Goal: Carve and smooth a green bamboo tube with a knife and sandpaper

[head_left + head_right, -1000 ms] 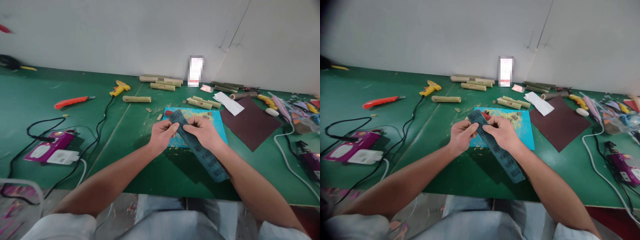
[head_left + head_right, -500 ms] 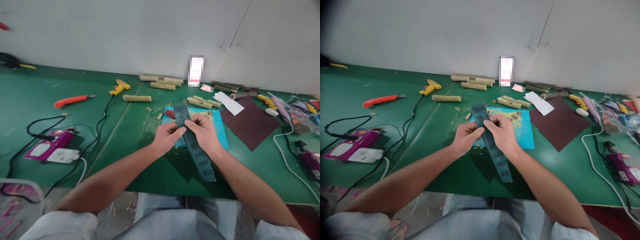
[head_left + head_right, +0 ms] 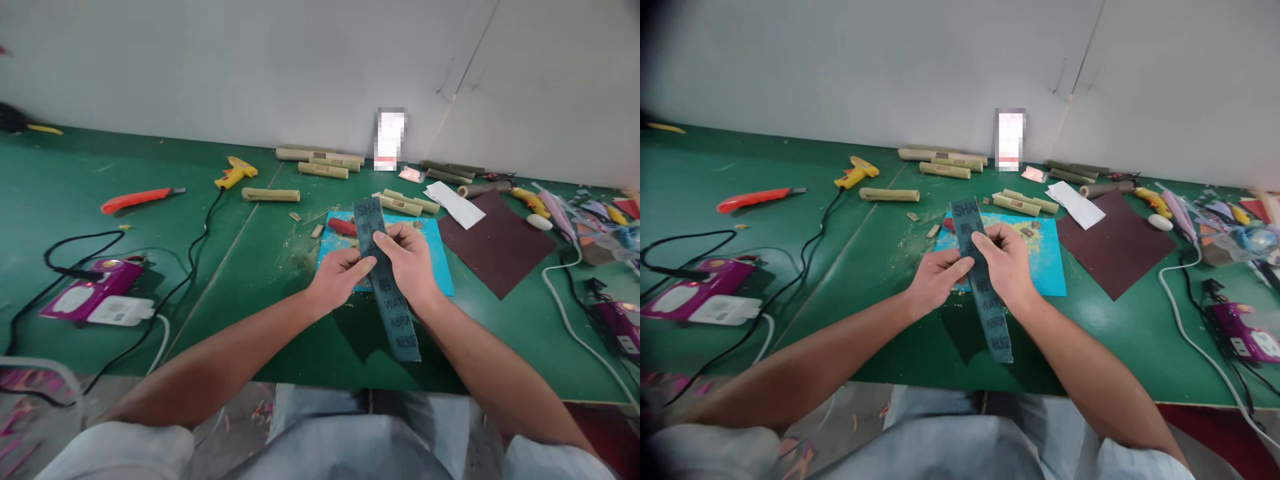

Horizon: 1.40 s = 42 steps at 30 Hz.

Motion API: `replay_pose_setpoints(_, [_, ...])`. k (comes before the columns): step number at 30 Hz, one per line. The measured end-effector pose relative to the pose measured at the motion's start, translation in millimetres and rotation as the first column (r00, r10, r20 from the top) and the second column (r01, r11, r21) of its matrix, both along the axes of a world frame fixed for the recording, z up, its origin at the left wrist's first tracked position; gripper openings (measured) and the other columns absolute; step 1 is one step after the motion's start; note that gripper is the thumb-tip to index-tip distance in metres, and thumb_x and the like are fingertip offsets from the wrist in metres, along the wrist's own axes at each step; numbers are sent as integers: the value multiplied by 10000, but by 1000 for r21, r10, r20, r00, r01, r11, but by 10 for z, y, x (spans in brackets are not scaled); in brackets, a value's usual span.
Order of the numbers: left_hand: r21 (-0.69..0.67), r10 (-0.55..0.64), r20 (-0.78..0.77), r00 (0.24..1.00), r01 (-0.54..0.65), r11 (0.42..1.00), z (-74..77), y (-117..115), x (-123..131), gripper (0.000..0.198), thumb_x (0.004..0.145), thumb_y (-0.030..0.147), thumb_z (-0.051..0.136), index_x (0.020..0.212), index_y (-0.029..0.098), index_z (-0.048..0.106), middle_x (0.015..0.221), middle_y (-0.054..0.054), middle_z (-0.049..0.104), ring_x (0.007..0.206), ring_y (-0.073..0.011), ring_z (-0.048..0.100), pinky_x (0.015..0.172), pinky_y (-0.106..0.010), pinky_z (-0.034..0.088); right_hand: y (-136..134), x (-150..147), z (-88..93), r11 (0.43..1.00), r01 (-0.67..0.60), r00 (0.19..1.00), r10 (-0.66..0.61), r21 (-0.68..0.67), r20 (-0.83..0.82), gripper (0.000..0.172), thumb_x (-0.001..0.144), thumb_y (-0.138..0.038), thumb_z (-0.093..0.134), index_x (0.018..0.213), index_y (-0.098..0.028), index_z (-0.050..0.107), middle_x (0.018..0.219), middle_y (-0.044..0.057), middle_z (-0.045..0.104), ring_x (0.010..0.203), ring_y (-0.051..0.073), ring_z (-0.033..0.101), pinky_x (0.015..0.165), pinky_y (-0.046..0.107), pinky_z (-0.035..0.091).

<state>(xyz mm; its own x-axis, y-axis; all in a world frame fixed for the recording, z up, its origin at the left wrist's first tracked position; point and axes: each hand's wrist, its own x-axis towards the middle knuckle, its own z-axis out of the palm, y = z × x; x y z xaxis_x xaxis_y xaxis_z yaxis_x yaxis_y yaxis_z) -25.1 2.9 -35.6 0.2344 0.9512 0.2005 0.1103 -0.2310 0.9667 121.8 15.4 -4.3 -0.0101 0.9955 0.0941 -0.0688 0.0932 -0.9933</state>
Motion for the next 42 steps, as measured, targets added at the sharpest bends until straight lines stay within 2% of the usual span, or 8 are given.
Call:
replay_pose_setpoints(6, [57, 73, 25, 997, -74, 996, -23, -16, 15, 521, 855, 487, 625, 509, 173, 394, 478, 44, 382, 461, -70, 344, 441, -220, 261, 13, -27, -49, 999, -26, 996, 23, -28, -92, 298, 726, -435, 709, 686, -219, 508, 650, -40, 515, 574, 105, 443, 552, 274, 390])
replay_pose_setpoints(12, [-43, -90, -33, 995, 88, 995, -63, -46, 24, 529, 877, 575, 562, 552, 172, 450, 489, 27, 445, 465, -82, 395, 433, -214, 288, 30, 5, -80, 998, 65, 990, -67, -22, -120, 330, 753, -468, 707, 724, -230, 480, 659, -48, 486, 574, 109, 434, 544, 273, 389])
replay_pose_setpoints(20, [-282, -46, 163, 986, 92, 955, -126, -9, 59, 515, 788, 568, 680, 548, 174, 451, 494, 35, 424, 460, -83, 402, 429, -211, 310, 45, -2, -153, 989, 142, 988, -140, 34, -60, 306, 803, -448, 669, 722, -231, 470, 680, -36, 486, 600, 119, 433, 567, 282, 399])
replay_pose_setpoints(26, [-327, -190, 180, 965, 241, 914, -69, -19, 75, 514, 735, 609, 736, 592, 153, 548, 498, 27, 471, 437, -73, 404, 404, -200, 290, 50, 53, -96, 951, 262, 963, -269, 163, 20, 233, 835, -387, 651, 734, -225, 518, 705, -25, 510, 659, 130, 474, 612, 286, 418])
replay_pose_setpoints(33, [-472, -135, 356, 924, 303, 828, -60, -63, 118, 411, 689, 529, 811, 760, 150, 673, 637, -21, 652, 528, -141, 600, 491, -247, 477, 53, 65, -107, 950, 266, 961, -275, 162, 36, 209, 856, -370, 621, 751, -231, 507, 726, -21, 516, 676, 139, 481, 630, 296, 416])
replay_pose_setpoints(36, [-431, -164, 339, 926, 308, 848, -62, -66, 102, 408, 704, 522, 812, 744, 143, 664, 601, -13, 625, 492, -115, 549, 455, -218, 423, 53, 84, -93, 930, 304, 946, -320, 208, 46, 216, 861, -360, 636, 747, -230, 509, 712, -24, 505, 666, 138, 470, 623, 300, 401])
replay_pose_setpoints(39, [-397, -241, 260, 935, 331, 856, -58, -61, 83, 417, 721, 517, 808, 737, 130, 654, 583, -11, 606, 472, -89, 498, 442, -197, 370, 81, 134, -86, 876, 380, 915, -403, 297, 18, 233, 855, -365, 668, 739, -228, 520, 686, -36, 483, 642, 126, 450, 605, 292, 380])
replay_pose_setpoints(42, [-408, -211, 191, 959, 273, 871, -56, -51, 86, 443, 757, 506, 781, 628, 135, 575, 496, 33, 509, 428, -57, 416, 422, -179, 309, 137, 183, -118, 837, 428, 895, -444, 340, -34, 230, 844, -358, 695, 735, -221, 546, 669, -47, 487, 619, 112, 449, 584, 282, 368])
